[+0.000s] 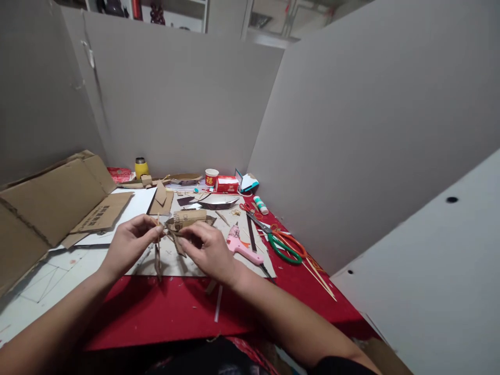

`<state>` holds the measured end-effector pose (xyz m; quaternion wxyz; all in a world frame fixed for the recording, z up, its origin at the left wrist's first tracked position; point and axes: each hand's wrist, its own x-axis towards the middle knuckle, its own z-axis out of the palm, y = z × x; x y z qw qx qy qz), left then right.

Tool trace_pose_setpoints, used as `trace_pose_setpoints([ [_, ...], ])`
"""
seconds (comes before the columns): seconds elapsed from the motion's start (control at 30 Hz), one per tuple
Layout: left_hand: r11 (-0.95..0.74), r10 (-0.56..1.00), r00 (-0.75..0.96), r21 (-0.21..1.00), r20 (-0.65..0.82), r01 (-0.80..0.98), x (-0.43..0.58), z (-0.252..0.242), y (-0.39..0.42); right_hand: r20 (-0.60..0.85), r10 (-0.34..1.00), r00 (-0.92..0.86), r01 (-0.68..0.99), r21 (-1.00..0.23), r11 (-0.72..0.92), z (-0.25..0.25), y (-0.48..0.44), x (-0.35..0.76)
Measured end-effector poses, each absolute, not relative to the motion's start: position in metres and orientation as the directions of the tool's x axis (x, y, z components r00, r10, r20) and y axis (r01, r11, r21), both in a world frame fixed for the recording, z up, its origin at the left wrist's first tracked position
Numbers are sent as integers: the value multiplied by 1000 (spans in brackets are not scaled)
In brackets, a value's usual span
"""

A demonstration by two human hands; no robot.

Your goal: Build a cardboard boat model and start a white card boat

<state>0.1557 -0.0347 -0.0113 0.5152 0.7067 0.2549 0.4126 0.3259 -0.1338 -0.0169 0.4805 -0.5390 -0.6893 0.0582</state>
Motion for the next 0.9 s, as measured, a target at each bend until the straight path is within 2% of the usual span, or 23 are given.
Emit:
trace_pose_setpoints([
  [0.27,-464,725,573,886,383,-5,168,6,-46,559,813,-164,804,-402,439,-1,-117,330],
  [0.47,-510,683,579,858,445,-59,188,33,-43,614,759,-215,800,-336,498,18,-97,355],
  [0.67,-436,687,594,891,420,-126,222,41,-27,636,720,-276,799,-265,540,22,-64,390],
  [0.9,-367,734,578,924,357,-106,253,14,-2,600,727,-335,790,-242,563,-3,-27,423],
])
